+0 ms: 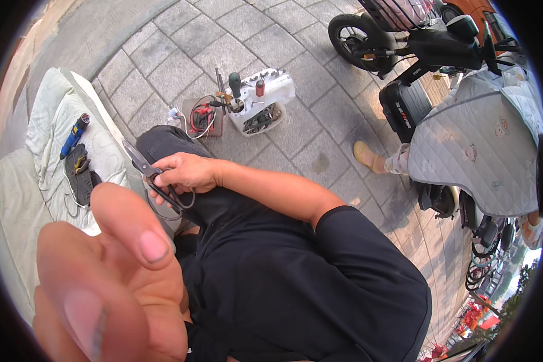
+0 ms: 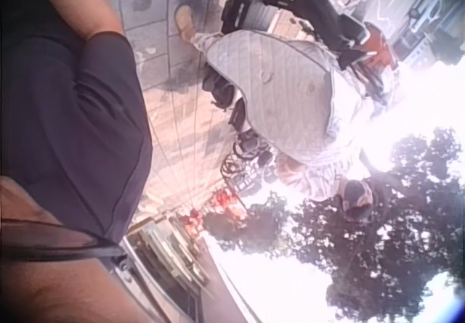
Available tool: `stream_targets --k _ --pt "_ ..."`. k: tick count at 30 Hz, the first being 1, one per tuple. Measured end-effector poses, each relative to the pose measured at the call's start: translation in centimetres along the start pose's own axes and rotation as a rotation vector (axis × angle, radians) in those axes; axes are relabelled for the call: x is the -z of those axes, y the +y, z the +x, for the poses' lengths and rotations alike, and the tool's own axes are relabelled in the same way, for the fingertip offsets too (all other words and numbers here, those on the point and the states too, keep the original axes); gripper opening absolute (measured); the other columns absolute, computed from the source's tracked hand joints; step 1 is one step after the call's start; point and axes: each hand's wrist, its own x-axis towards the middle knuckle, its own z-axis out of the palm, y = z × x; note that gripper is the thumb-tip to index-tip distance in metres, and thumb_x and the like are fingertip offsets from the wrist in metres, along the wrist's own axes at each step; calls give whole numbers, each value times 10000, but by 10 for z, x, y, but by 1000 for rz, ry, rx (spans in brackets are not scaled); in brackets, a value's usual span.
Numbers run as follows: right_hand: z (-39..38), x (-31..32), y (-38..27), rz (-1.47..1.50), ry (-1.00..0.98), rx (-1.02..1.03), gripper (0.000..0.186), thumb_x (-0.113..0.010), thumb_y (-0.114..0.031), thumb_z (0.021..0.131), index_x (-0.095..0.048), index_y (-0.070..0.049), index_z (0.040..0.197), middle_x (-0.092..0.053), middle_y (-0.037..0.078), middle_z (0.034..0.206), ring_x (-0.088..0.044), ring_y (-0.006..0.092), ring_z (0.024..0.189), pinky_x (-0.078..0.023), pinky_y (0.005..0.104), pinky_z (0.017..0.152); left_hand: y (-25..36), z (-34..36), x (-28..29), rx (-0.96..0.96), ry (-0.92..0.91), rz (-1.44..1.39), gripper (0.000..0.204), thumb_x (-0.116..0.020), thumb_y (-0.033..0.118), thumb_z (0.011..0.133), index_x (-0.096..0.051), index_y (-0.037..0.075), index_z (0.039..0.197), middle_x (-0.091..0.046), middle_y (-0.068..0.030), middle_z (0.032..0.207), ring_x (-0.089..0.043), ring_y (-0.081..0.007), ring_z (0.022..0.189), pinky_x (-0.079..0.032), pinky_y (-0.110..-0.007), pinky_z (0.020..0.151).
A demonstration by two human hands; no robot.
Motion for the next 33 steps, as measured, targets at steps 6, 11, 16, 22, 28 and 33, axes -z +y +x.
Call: stream_targets --k 6,11,16,22,28,33 --pt "1 4 -1 -15 -18 16 258 -604 -80 1090 -632 15 1328 -752 161 1151 -775 252 1013 -666 419 836 4 -4 4 20 35 -12 372 -675 483 1056 -649 373 1411 -589 170 1349 -494 -242 1307 -386 -464 973" --pt "0 0 -1 8 -17 3 269 -610 -75 1084 -640 12 1336 -749 158 1153 -773 254 1022 -660 429 853 8 -7 3 52 65 -8 370 -681 507 1045 -661 367 1388 -616 161 1299 -528 -232 1264 -384 -450 969" --pt "2 0 1 56 -1 25 215 -601 -54 1072 -626 48 1259 -738 193 1121 -784 284 971 -666 447 790 1 -12 0 98 103 -5 372 -687 532 1035 -673 361 1365 -643 152 1249 -561 -222 1221 -382 -436 964" --pt "0 -5 -5 -5 2 20 280 -623 -74 1062 -642 16 1327 -742 161 1121 -765 251 977 -655 422 790 -24 -22 2 180 11 49 441 -626 571 1073 -641 241 1364 -666 23 1179 -636 -247 1046 -419 -448 918" --pt "1 12 1 16 -7 25 300 -627 -86 1081 -663 -33 1374 -762 99 1156 -746 178 1017 -608 316 820 -38 -68 33 399 -96 144 550 -849 568 915 -760 47 1065 -807 -127 969 -768 -276 816 -541 -380 748" --pt "-1 9 -5 101 -37 16 276 -609 -79 1085 -637 6 1346 -757 155 1142 -774 256 1026 -660 446 832 -37 -131 74 860 -217 31 540 -866 474 925 -763 -7 1148 -805 -149 1023 -757 -253 913 -547 -356 784"
